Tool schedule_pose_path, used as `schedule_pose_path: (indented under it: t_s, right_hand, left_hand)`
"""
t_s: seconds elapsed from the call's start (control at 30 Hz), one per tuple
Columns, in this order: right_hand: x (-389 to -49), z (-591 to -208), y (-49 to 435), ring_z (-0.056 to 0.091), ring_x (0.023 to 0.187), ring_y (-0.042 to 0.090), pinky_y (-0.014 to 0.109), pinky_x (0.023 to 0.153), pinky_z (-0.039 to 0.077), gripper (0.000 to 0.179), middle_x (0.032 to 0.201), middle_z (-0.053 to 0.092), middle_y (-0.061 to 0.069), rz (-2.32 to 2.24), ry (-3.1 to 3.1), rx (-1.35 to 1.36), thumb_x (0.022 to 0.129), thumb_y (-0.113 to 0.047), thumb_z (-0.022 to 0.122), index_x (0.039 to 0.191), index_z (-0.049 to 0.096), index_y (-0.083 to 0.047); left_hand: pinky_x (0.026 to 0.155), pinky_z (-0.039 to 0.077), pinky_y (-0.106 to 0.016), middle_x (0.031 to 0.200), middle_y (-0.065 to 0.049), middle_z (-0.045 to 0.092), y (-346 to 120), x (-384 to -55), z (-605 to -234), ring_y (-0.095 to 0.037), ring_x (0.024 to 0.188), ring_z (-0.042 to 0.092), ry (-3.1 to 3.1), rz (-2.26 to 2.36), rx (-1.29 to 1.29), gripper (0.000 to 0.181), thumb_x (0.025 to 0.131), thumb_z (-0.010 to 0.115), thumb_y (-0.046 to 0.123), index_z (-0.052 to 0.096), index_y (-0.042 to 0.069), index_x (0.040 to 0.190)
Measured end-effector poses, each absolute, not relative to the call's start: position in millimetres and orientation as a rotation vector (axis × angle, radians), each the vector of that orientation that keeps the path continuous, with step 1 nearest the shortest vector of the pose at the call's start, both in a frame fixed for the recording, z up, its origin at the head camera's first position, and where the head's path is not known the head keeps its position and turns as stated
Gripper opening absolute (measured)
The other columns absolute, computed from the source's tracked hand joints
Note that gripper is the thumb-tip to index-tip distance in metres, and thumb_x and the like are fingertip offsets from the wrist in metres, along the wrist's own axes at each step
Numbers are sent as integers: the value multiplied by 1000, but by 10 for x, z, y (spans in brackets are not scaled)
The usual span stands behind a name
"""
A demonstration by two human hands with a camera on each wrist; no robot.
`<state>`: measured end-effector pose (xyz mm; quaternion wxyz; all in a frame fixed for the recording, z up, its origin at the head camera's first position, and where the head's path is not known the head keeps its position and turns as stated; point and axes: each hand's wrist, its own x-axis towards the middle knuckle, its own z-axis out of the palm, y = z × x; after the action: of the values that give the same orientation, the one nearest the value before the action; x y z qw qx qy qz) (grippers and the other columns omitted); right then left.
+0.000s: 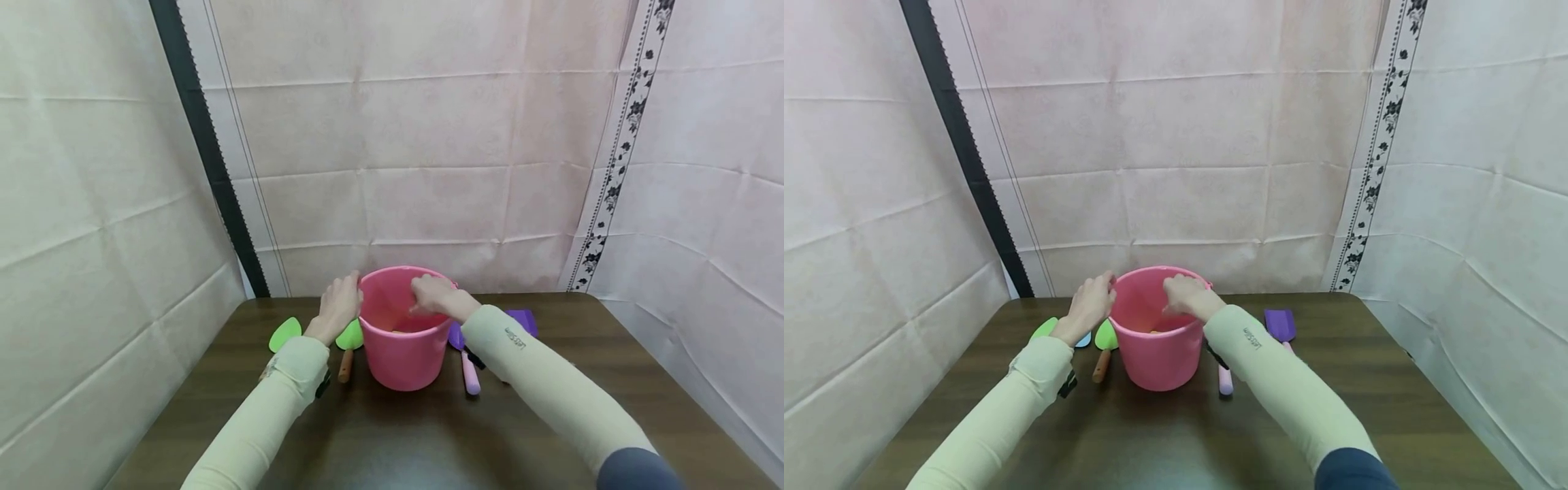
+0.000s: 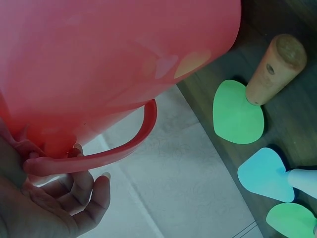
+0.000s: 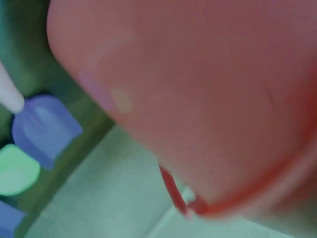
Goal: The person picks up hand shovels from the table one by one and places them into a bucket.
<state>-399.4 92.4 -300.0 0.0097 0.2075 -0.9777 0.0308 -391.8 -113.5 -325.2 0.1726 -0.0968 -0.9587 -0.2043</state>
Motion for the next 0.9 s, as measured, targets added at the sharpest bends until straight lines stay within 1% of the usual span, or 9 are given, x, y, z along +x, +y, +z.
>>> schedule_pose_path:
  t_s: [0.07, 0.13, 0.23, 0.33, 0.47, 0.53, 0.67, 0.77, 0.9]
  right_hand:
    - [-4008, -2942, 1014, 53, 65, 15, 31, 58, 44, 26, 68, 58, 1, 155, -2921, 640, 85, -31, 71, 74, 60, -11]
    - [-4029, -2895, 1133, 56, 63, 17, 34, 57, 45, 24, 68, 63, 3, 234, -2780, 634, 87, -30, 68, 74, 65, -10]
    - [-4073, -2870, 1346, 60, 65, 19, 36, 58, 48, 23, 71, 67, 6, 323, -2579, 617, 91, -27, 62, 79, 69, -9]
    - [-4122, -2925, 1596, 62, 67, 22, 38, 61, 49, 24, 72, 67, 8, 361, -2410, 600, 93, -25, 59, 81, 69, -7]
    - [-4146, -3088, 1937, 62, 67, 28, 43, 62, 48, 24, 73, 64, 10, 389, -2303, 541, 95, -23, 57, 82, 67, -5]
    - [-4138, -3178, 2097, 62, 68, 31, 45, 62, 48, 24, 74, 63, 11, 406, -2316, 487, 95, -22, 56, 83, 67, -4]
    - [-4110, -3350, 2393, 63, 77, 34, 49, 66, 49, 26, 83, 64, 14, 432, -2455, 322, 97, -24, 53, 87, 65, -3]
    - [-4070, -3464, 2574, 64, 80, 36, 52, 63, 48, 28, 86, 64, 17, 440, -2588, 197, 96, -27, 51, 85, 62, -3]
    - [-4010, -3633, 2764, 63, 77, 41, 52, 55, 45, 31, 83, 62, 20, 414, -2737, 70, 94, -28, 47, 77, 56, -4]
  left_hand:
    - [63, 50, -37, 87, -10, 65, -1128, -3917, -3258, -27, 77, 63, -2731, -586, -272, 18, 94, 49, 11, 58, 7, 109]
    - [62, 49, -37, 87, -10, 65, -1126, -3916, -3260, -27, 76, 63, -2740, -587, -265, 18, 94, 48, 11, 58, 8, 109]
    - [61, 49, -36, 86, -10, 64, -1122, -3915, -3242, -26, 74, 62, -2744, -596, -256, 19, 94, 48, 10, 58, 7, 110]
    - [62, 50, -37, 89, -11, 65, -1113, -3912, -3217, -26, 75, 62, -2748, -600, -256, 23, 94, 49, 10, 57, 7, 115]
    - [67, 53, -39, 95, -12, 67, -1102, -3912, -3202, -29, 80, 64, -2771, -585, -246, 27, 94, 49, 10, 56, 7, 120]
    - [68, 53, -41, 97, -13, 67, -1104, -3916, -3204, -30, 83, 65, -2776, -574, -250, 28, 94, 48, 10, 56, 7, 120]
    - [69, 53, -43, 97, -14, 67, -1105, -3930, -3199, -32, 84, 65, -2761, -551, -261, 26, 94, 48, 9, 57, 6, 118]
    - [69, 53, -43, 97, -14, 67, -1099, -3945, -3190, -32, 84, 65, -2753, -534, -263, 24, 94, 48, 9, 58, 6, 116]
    - [71, 54, -43, 100, -14, 67, -1084, -3955, -3192, -32, 87, 66, -2768, -535, -259, 26, 94, 47, 10, 58, 7, 118]
